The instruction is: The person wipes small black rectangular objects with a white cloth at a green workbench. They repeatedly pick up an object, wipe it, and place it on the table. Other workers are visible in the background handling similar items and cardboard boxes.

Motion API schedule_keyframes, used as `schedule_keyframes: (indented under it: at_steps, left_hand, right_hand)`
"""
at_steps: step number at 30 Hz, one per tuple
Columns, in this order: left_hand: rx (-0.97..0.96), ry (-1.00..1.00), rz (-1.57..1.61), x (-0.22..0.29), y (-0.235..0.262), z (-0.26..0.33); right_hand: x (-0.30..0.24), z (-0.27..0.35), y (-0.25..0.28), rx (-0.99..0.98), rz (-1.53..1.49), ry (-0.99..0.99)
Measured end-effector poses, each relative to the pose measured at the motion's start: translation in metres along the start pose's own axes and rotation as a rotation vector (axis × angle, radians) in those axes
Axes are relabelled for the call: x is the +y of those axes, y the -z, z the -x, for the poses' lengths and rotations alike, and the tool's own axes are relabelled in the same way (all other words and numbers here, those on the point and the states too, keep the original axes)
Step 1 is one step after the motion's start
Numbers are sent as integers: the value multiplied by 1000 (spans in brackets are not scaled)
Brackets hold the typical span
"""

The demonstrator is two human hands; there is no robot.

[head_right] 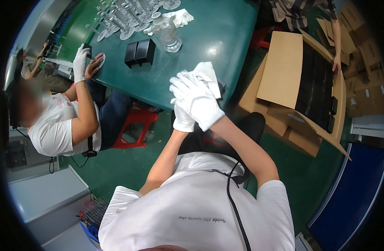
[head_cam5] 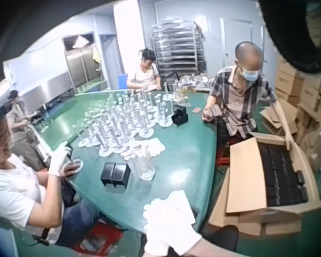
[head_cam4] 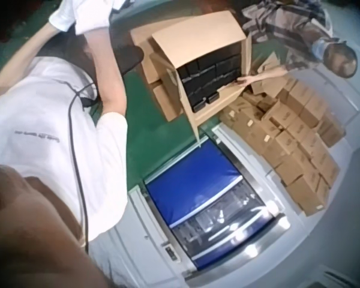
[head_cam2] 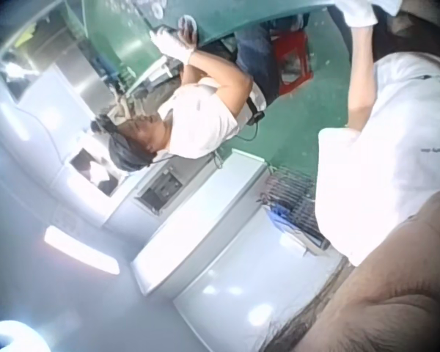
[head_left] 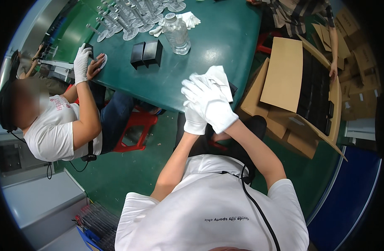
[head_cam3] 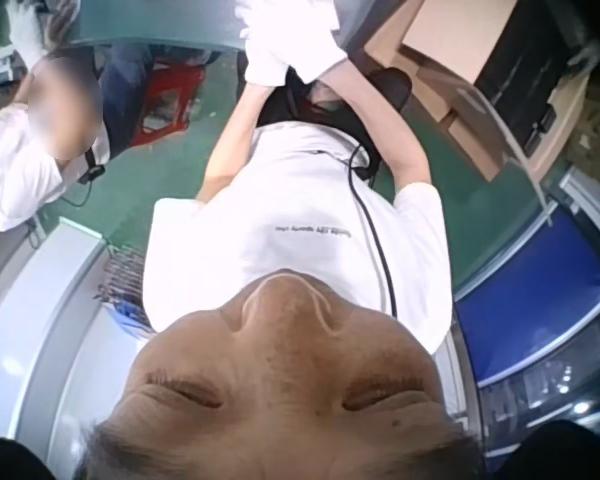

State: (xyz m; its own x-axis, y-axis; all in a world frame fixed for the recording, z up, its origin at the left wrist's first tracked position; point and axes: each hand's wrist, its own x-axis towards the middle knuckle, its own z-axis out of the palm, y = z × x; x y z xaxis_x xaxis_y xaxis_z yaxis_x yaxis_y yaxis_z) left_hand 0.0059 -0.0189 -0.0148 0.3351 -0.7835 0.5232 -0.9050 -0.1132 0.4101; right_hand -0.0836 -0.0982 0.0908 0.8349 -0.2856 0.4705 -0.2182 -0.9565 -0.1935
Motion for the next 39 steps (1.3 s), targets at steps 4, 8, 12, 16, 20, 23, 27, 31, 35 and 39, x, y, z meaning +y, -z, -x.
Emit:
schedule_keyframes:
  at_steps: [4, 8, 12, 16, 20, 23, 27, 31, 35, 39]
  left_hand:
    - [142, -46, 411, 16, 22, -18]
    - [34, 22, 354, 17, 24, -17]
    - [86, 1, 319, 21, 25, -23]
    - [43, 8, 350, 17, 24, -23]
    - [-14, 256, 661, 43, 31, -16]
    - [-36, 238, 733, 80, 48, -13]
    - [-52, 482, 939, 61, 27, 13]
    - [-259, 509, 1172, -3, 19, 17]
    - [-213, 484, 1143, -24, 29, 4]
    - [-297, -98, 260, -9, 53, -7]
  right_hand:
    - [-11, 39, 26, -12, -108, -118]
    - [-14, 87, 34, 6, -1, -145]
    - [-19, 122, 39, -51, -325, -345]
    - [-9, 152, 41, 322, -1252, -1039]
    - [3, 132, 44, 569, -1010, -1189]
    - [-13, 100, 26, 606, -555, -963]
    - [-50, 73, 31, 495, -366, -583]
    - [-83, 111, -2, 397, -521, -392]
    - [-63, 177, -25, 303, -1201, -1061]
    - [-21, 133, 71, 685, -1527, -1360]
